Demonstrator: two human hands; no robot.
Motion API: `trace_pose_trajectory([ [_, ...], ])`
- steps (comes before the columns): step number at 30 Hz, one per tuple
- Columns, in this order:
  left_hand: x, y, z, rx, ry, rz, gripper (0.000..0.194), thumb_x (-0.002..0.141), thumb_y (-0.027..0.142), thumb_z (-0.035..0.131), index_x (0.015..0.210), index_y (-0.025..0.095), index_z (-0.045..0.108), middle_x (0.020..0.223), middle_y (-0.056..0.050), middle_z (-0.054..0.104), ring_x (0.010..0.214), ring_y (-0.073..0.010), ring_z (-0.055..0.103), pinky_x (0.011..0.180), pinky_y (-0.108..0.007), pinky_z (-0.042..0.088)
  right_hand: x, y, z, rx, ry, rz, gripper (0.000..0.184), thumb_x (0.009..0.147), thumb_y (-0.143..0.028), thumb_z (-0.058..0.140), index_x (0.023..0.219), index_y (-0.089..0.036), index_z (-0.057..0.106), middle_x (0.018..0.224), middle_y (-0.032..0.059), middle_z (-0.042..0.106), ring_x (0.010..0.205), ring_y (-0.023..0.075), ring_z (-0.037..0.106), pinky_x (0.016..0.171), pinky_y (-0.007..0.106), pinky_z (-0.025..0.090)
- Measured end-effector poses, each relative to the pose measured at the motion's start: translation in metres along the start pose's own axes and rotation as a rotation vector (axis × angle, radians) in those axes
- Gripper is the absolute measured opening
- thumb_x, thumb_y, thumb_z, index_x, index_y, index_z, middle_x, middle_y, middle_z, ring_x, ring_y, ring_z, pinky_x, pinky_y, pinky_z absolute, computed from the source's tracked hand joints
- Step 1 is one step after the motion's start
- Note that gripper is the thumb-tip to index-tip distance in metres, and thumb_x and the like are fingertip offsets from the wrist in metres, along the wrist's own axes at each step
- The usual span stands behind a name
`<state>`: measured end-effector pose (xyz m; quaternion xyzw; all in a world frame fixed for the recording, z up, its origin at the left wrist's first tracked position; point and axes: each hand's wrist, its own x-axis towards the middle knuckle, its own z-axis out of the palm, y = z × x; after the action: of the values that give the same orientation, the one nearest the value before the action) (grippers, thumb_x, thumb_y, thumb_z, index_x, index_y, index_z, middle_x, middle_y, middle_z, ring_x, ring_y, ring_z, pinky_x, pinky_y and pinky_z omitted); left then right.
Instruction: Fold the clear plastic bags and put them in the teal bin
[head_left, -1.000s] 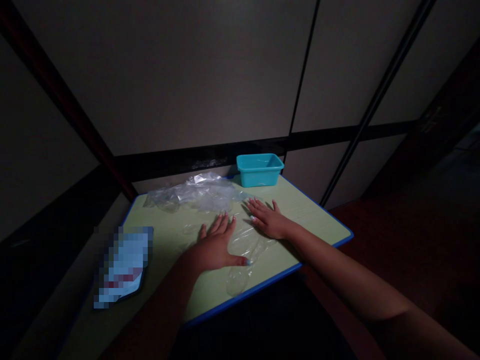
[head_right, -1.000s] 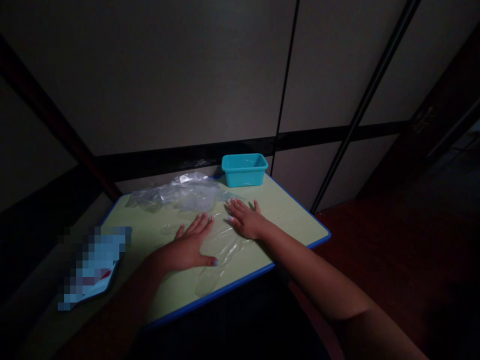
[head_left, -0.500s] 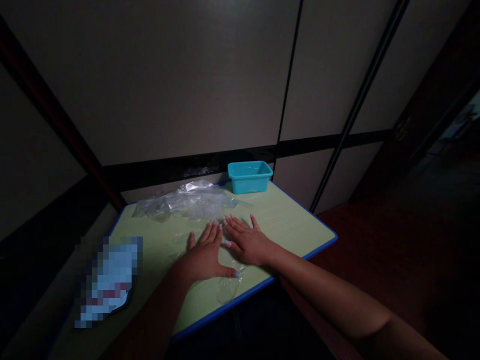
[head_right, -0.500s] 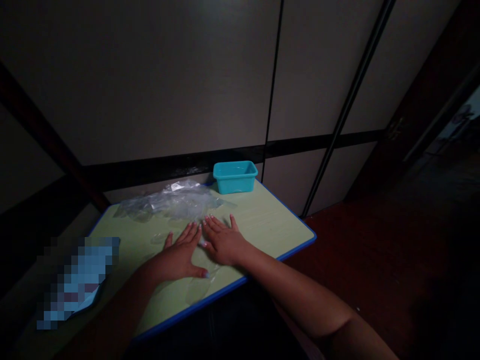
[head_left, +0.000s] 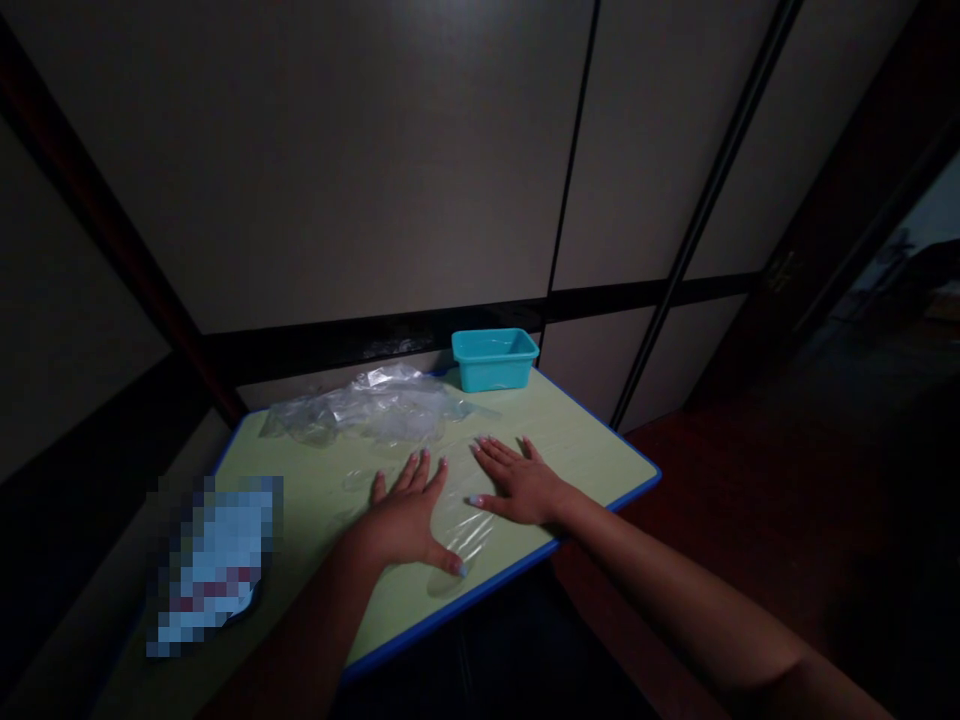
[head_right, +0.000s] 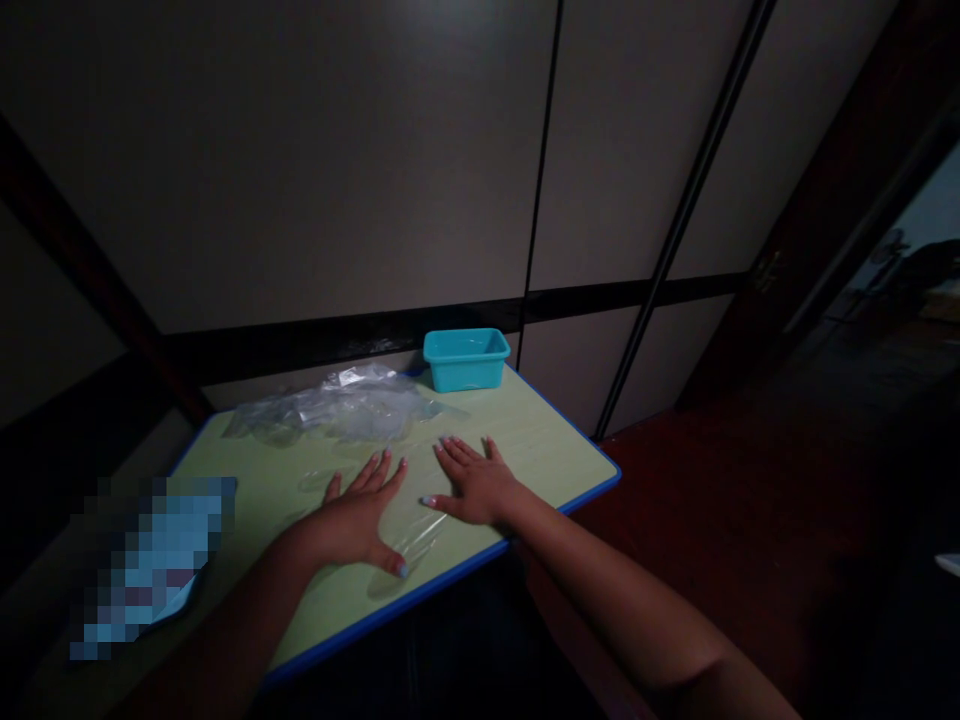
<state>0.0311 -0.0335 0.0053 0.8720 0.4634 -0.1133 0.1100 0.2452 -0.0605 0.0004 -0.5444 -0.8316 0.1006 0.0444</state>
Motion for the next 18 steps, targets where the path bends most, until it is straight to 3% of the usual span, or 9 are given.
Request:
trace_pose_trajectory([
  [7, -0.004, -0.002, -0.002, -0.036, 0.007, -0.037, 0.136, 0.037, 0.074, 0.064, 0.143, 0.022, -0.003, 0.146, -0.016, -0.016, 0.133, -0.0345, -0.015, 0.1, -0.065, 0.002, -0.001, -0.001, -0.003, 0.003, 0.003, 0.003, 0.081, 0.082, -0.069, 0.02, 0.145, -0.021, 0.004, 0.15, 0.011, 0.004, 0.137, 0.025, 0.004, 0.104, 0.057, -0.005],
  [14, -0.002, -0.004, -0.005, -0.029, 0.199, -0.127, 0.108, 0.065, 0.077, 0.04, 0.143, 0.011, 0.008, 0.148, -0.013, -0.003, 0.137, -0.029, -0.005, 0.105, -0.059, 0.004, 0.024, -0.012, -0.009, -0.023, -0.006, -0.07, 0.073, 0.087, -0.061, 0.014, 0.145, -0.018, 0.002, 0.15, 0.0085, 0.001, 0.138, 0.0243, 0.002, 0.105, 0.057, -0.005],
  [18, 0.003, -0.003, -0.005, -0.021, 0.316, -0.147, 0.073, 0.086, 0.061, 0.015, 0.143, 0.015, 0.016, 0.149, -0.008, 0.005, 0.138, -0.0235, 0.003, 0.106, -0.057, 0.009, 0.051, -0.015, -0.01, -0.085, -0.033, -0.12, 0.069, 0.089, -0.055, 0.017, 0.145, -0.017, 0.005, 0.15, 0.0087, 0.001, 0.137, 0.0251, 0.002, 0.105, 0.057, -0.001],
])
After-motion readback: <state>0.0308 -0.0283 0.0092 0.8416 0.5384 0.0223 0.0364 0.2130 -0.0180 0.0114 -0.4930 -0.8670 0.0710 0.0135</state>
